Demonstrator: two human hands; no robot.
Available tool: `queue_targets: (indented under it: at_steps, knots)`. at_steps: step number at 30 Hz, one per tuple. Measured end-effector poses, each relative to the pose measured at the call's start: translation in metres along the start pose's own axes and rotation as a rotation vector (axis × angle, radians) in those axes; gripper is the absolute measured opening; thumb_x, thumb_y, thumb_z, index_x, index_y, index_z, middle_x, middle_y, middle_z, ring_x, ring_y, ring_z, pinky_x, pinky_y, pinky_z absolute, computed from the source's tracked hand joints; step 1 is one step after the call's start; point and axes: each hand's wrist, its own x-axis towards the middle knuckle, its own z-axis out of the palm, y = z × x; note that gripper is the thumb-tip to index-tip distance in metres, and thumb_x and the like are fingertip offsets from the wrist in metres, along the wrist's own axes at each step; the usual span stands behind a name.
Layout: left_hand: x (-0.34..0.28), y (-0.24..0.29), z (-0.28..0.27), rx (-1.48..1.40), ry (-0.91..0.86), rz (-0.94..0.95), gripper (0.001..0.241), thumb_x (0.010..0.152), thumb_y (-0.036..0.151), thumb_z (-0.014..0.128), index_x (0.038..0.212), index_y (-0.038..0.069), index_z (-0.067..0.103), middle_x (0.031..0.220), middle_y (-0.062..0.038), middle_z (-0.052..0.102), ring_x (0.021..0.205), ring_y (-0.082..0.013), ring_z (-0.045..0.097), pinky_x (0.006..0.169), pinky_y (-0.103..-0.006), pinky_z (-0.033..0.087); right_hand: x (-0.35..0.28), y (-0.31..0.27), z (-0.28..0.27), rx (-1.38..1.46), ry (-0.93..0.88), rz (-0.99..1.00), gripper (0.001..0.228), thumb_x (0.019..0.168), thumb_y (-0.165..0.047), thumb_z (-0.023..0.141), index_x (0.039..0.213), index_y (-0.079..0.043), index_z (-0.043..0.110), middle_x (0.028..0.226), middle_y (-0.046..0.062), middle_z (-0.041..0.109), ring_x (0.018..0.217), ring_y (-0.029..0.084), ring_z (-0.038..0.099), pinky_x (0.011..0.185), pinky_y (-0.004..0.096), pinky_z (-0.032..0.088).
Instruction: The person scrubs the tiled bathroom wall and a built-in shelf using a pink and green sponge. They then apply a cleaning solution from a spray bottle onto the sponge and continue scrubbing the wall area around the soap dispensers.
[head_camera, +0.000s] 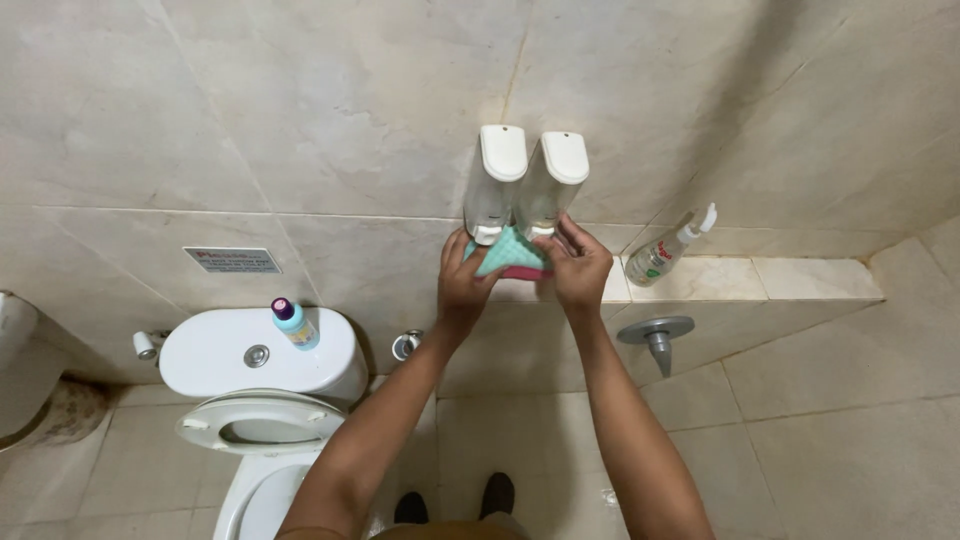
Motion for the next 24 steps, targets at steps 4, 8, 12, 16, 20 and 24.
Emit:
queue_targets:
  at_steps: [4, 8, 12, 16, 20, 24]
  knots:
    - [0.005, 0.007, -0.004, 0.009, -0.017, -0.009, 0.046, 0.076, 0.014, 0.088, 0.117, 0.004, 0.070, 0.136, -0.019, 0.061, 0.132, -0.0420, 0.054, 0.109, -0.0496, 0.046, 0.003, -0.004, -0.001, -0.020, 0.004, 0.004, 0.048, 0.089, 0.010, 0.073, 0.133, 0.019, 0.058, 0.120, 0.027, 0.070, 0.102, 0.022, 0.073, 0.094, 0.032, 0.062]
    - [0.013, -0.003, 0.008, 0.068, -0.005, 0.010, 0.051, 0.074, 0.012, 0.089, 0.122, 0.006, 0.072, 0.137, -0.019, 0.060, 0.132, -0.0423, 0.053, 0.110, -0.0506, 0.046, 0.007, -0.031, 0.005, -0.199, 0.016, -0.017, 0.046, 0.085, 0.006, 0.078, 0.127, 0.017, 0.061, 0.114, 0.023, 0.073, 0.099, 0.021, 0.075, 0.087, 0.030, 0.064]
    - [0.002, -0.010, 0.008, 0.084, -0.014, -0.021, 0.047, 0.074, 0.011, 0.089, 0.117, 0.010, 0.071, 0.140, -0.020, 0.059, 0.135, -0.0433, 0.051, 0.111, -0.0497, 0.046, 0.003, -0.035, 0.013, -0.335, 0.094, -0.039, 0.040, 0.083, 0.004, 0.082, 0.120, 0.015, 0.070, 0.107, 0.021, 0.078, 0.095, 0.019, 0.075, 0.082, 0.028, 0.064]
    - [0.009, 0.001, 0.011, 0.089, 0.003, -0.011, 0.052, 0.075, 0.013, 0.090, 0.123, 0.008, 0.071, 0.136, -0.017, 0.061, 0.133, -0.0416, 0.053, 0.111, -0.0507, 0.046, 0.008, -0.016, 0.006, -0.338, 0.154, -0.065, 0.042, 0.079, 0.006, 0.087, 0.117, 0.015, 0.070, 0.106, 0.021, 0.077, 0.093, 0.020, 0.074, 0.083, 0.029, 0.063]
    - [-0.003, 0.001, 0.001, 0.034, 0.004, -0.003, 0.051, 0.078, 0.014, 0.089, 0.124, 0.005, 0.069, 0.139, -0.020, 0.058, 0.134, -0.0414, 0.053, 0.111, -0.0497, 0.047, 0.004, -0.001, -0.003, -0.138, 0.055, 0.026, 0.048, 0.083, 0.007, 0.083, 0.126, 0.014, 0.065, 0.113, 0.019, 0.074, 0.098, 0.019, 0.074, 0.088, 0.029, 0.063]
    - [-0.007, 0.007, -0.002, 0.051, 0.004, 0.023, 0.055, 0.077, 0.014, 0.089, 0.128, 0.002, 0.070, 0.139, -0.021, 0.058, 0.134, -0.0420, 0.052, 0.110, -0.0511, 0.045, 0.010, -0.013, -0.008, -0.098, -0.033, 0.107, 0.053, 0.083, 0.008, 0.079, 0.132, 0.014, 0.060, 0.122, 0.019, 0.071, 0.104, 0.018, 0.072, 0.093, 0.029, 0.062]
